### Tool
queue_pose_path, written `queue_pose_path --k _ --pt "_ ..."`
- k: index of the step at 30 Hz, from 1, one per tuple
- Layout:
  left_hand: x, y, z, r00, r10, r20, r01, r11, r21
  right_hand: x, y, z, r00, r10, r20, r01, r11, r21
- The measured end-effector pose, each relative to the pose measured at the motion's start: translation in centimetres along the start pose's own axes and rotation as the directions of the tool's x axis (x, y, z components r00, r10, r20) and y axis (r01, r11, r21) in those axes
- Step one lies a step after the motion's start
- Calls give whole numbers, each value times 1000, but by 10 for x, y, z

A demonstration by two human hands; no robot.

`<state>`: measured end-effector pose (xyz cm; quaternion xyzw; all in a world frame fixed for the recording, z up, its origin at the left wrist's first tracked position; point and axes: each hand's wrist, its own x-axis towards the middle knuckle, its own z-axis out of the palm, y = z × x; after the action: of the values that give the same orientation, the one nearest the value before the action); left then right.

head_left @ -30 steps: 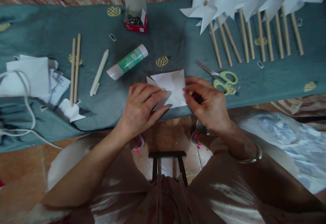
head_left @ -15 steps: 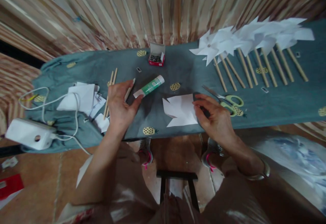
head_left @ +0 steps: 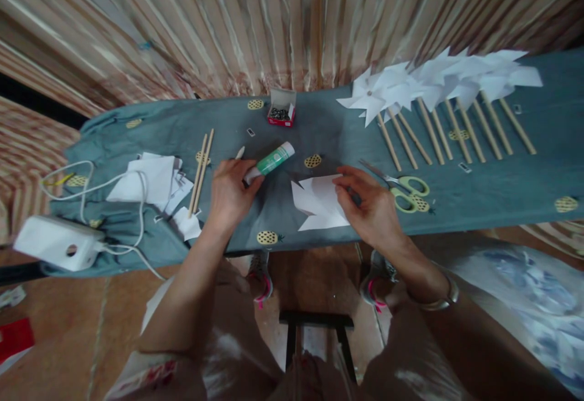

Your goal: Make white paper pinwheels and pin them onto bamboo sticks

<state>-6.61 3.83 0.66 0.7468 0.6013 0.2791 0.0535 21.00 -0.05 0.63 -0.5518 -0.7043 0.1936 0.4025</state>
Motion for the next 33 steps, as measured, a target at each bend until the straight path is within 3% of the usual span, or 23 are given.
queue_pose_path --k 3,5,8,10,13,16,19,22,25,27,29,31,33 --pt "2 7 -2 993 -115 33 118 989 -94 4 -4 1 1000 -18 -7 18 1000 14" --pt "3 12 -2 971 -234 54 240 936 -257 6 -7 1 1000 -25 -9 26 999 34" --pt "5 24 -3 917 -380 121 373 711 -596 8 -14 2 1000 -14 -26 16 994 104" --pt "5 34 -4 897 -413 161 377 521 -766 9 -20 5 998 53 -23 -47 976 212" --pt "1 56 -7 884 -370 286 404 298 -865 10 -30 7 968 206 141 -249 843 476" --pt "-8 78 -9 866 -240 439 484 177 -857 10 -40 5 902 259 345 -430 594 680" --pt "-15 93 -10 837 -153 525 547 197 -814 9 -47 0 864 294 410 -503 455 735" --pt "-17 98 -10 823 -126 554 567 249 -785 7 -45 -7 854 316 413 -519 462 719" --pt "-15 92 -13 825 -157 543 562 335 -756 9 -34 -15 863 399 310 -489 504 712" --pt "-14 82 -14 848 -218 483 528 433 -731 11 -25 -22 864 447 233 -454 490 744" --pt "-14 67 -13 899 -261 352 438 590 -678 14 -17 -27 845 488 219 -461 455 762" --pt "-15 52 -10 953 -208 218 296 781 -550 14 -12 -30 812 532 239 -500 425 754" --pt "-17 39 -5 973 -88 211 170 896 -410 11 -8 -30 784 558 272 -552 426 716"
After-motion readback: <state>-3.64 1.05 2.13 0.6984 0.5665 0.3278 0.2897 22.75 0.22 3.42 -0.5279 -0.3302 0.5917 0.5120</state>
